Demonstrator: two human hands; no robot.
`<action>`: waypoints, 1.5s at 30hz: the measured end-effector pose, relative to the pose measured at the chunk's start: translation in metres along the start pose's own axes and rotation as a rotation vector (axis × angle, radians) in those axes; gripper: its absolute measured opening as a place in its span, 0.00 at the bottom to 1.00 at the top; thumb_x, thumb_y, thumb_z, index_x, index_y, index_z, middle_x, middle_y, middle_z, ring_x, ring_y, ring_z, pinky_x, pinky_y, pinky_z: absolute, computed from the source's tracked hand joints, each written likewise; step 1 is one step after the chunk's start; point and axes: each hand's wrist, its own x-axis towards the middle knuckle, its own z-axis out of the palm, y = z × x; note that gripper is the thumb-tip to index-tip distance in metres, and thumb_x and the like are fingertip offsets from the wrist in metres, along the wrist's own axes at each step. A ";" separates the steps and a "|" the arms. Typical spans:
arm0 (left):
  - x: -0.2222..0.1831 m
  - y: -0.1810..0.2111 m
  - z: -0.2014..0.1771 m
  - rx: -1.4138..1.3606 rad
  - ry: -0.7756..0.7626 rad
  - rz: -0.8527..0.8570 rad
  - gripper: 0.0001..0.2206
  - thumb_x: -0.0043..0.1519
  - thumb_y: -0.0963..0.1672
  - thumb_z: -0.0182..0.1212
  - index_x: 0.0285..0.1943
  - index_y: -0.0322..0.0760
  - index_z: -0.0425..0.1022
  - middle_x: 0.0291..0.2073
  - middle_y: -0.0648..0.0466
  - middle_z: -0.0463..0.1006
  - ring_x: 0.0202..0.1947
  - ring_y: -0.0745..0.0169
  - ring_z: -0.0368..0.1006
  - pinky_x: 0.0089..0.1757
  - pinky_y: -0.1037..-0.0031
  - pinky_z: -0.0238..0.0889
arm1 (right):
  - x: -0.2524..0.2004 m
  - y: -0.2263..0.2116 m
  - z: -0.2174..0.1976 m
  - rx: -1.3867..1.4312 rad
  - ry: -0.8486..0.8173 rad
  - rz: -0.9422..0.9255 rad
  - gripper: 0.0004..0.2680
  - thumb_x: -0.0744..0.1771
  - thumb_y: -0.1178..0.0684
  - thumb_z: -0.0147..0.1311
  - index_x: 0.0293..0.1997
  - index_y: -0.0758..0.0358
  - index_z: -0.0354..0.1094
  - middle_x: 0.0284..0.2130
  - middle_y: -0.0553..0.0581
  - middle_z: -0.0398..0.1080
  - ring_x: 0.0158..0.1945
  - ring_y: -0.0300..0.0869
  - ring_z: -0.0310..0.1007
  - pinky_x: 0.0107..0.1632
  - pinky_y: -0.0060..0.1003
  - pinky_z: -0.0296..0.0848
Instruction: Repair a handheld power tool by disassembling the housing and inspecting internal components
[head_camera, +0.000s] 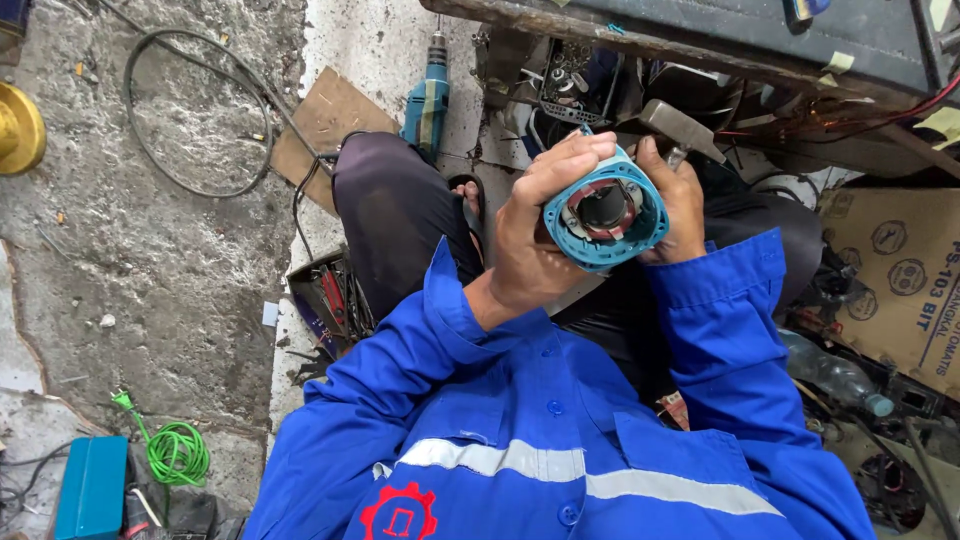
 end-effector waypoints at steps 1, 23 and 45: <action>-0.001 -0.001 0.000 -0.004 0.012 0.000 0.26 0.65 0.48 0.71 0.68 0.41 0.63 0.64 0.47 0.72 0.68 0.48 0.72 0.74 0.55 0.63 | 0.002 0.002 0.000 0.063 0.000 0.001 0.09 0.69 0.44 0.56 0.36 0.54 0.69 0.28 0.44 0.70 0.32 0.31 0.68 0.39 0.28 0.70; -0.006 -0.009 0.000 -0.042 0.028 -0.008 0.28 0.63 0.49 0.72 0.69 0.43 0.62 0.64 0.48 0.72 0.69 0.48 0.70 0.77 0.52 0.57 | -0.001 -0.008 0.007 0.087 0.072 0.024 0.09 0.68 0.45 0.59 0.38 0.59 0.73 0.32 0.50 0.76 0.36 0.34 0.75 0.44 0.29 0.75; -0.002 -0.006 0.002 -0.051 0.062 -0.050 0.29 0.63 0.49 0.73 0.69 0.40 0.63 0.64 0.51 0.72 0.70 0.49 0.71 0.77 0.53 0.58 | -0.003 -0.007 0.006 0.140 -0.067 -0.023 0.11 0.70 0.44 0.54 0.31 0.57 0.68 0.25 0.47 0.69 0.29 0.32 0.65 0.37 0.29 0.68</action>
